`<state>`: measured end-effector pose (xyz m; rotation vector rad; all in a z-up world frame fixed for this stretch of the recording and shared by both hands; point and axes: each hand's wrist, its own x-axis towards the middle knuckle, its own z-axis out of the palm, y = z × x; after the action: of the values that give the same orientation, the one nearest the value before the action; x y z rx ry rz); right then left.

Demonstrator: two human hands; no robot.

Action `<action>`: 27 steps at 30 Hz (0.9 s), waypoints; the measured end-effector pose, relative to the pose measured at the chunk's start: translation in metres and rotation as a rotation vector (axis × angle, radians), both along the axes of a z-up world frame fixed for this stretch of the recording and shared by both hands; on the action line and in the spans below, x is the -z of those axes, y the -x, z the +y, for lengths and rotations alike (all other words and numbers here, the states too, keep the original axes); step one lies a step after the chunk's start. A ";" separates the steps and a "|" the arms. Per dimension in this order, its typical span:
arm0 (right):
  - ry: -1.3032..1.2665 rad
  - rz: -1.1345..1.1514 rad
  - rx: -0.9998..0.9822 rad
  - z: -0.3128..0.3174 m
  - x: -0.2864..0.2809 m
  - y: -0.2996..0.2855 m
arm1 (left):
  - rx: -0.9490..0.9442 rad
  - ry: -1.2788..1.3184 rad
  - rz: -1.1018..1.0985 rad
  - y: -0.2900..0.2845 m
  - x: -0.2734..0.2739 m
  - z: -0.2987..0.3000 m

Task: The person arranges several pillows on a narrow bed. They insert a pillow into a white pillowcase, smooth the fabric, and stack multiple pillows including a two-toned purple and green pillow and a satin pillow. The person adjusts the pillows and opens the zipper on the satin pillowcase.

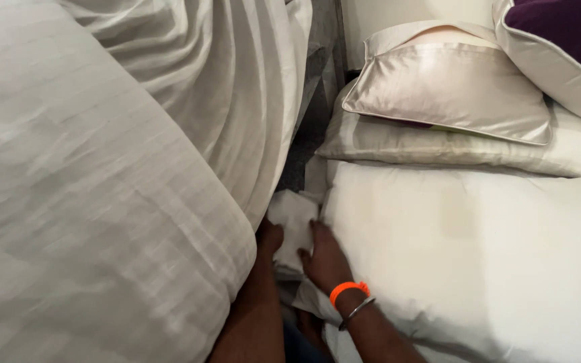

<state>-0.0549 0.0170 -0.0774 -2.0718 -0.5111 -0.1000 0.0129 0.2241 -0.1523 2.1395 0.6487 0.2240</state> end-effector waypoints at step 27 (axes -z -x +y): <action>0.114 -0.356 -0.229 -0.137 -0.103 0.008 | 0.097 -0.133 -0.330 0.003 -0.146 -0.089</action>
<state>-0.0627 -0.1203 0.0251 -2.0990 -0.9882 -0.3142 0.0095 0.1353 -0.0060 2.1861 0.3460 0.5663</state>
